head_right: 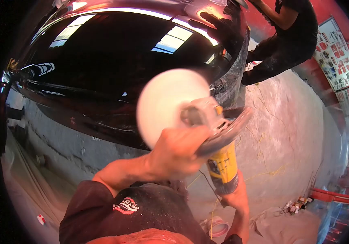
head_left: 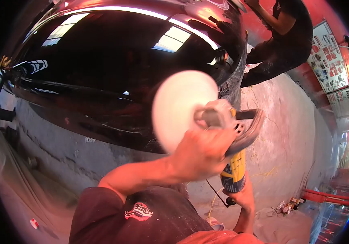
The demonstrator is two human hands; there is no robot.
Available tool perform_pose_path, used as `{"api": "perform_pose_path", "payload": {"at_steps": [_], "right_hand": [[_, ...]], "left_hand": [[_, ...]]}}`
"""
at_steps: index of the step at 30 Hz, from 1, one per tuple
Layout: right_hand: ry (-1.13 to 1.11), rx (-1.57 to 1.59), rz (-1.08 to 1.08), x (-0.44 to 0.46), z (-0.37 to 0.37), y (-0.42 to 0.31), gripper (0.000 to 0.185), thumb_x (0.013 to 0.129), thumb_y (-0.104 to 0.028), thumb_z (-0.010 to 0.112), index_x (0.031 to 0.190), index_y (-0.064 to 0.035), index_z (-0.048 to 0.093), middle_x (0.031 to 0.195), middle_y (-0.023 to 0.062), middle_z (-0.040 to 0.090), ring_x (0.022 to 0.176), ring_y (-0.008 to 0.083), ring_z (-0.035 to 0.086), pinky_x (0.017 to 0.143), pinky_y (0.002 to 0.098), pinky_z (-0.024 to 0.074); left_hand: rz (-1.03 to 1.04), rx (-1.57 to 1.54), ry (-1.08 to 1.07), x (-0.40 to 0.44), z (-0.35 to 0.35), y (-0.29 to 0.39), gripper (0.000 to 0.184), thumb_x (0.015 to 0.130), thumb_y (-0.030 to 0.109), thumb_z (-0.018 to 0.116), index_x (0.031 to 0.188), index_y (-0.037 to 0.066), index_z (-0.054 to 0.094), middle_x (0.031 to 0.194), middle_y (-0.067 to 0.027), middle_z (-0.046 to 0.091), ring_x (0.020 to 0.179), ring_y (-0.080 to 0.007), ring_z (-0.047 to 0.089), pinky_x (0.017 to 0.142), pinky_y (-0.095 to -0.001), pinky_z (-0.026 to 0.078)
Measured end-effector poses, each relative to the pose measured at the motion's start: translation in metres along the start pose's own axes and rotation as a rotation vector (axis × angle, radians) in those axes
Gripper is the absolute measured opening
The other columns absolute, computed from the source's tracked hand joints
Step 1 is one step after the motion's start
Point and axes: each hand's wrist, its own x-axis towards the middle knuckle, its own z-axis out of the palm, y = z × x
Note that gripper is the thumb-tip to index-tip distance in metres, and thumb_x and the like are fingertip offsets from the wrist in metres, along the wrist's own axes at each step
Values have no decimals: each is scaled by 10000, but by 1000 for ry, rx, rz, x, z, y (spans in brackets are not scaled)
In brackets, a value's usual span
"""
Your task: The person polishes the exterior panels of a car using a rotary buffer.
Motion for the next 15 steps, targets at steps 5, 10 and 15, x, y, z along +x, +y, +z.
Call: {"api": "perform_pose_path", "payload": {"at_steps": [5, 10, 15], "right_hand": [[84, -35, -44, 22, -17, 2, 698, 630, 26, 834, 1243, -53, 509, 1059, 49, 647, 943, 152, 625, 854, 340, 530], [112, -58, -17, 22, -15, 6, 672, 635, 17, 845, 1222, -57, 526, 1063, 49, 651, 960, 150, 625, 849, 342, 532], [-23, -33, -90, 5, 0, 20, 769, 627, 4, 871, 1301, -58, 505, 1136, 56, 642, 1026, 165, 629, 896, 351, 531]], "left_hand": [[-63, -20, -24, 58, 30, -25, 245, 787, 118, 782, 940, 35, 609, 747, -162, 657, 696, -359, 676, 615, -443, 520], [-80, -25, -24, 56, 29, -27, 276, 795, 130, 771, 993, 37, 604, 746, -165, 669, 712, -361, 688, 620, -454, 530], [-160, 3, -36, 1, -2, 8, 277, 787, 119, 765, 985, 29, 594, 735, -159, 667, 688, -354, 690, 601, -469, 534]]}}
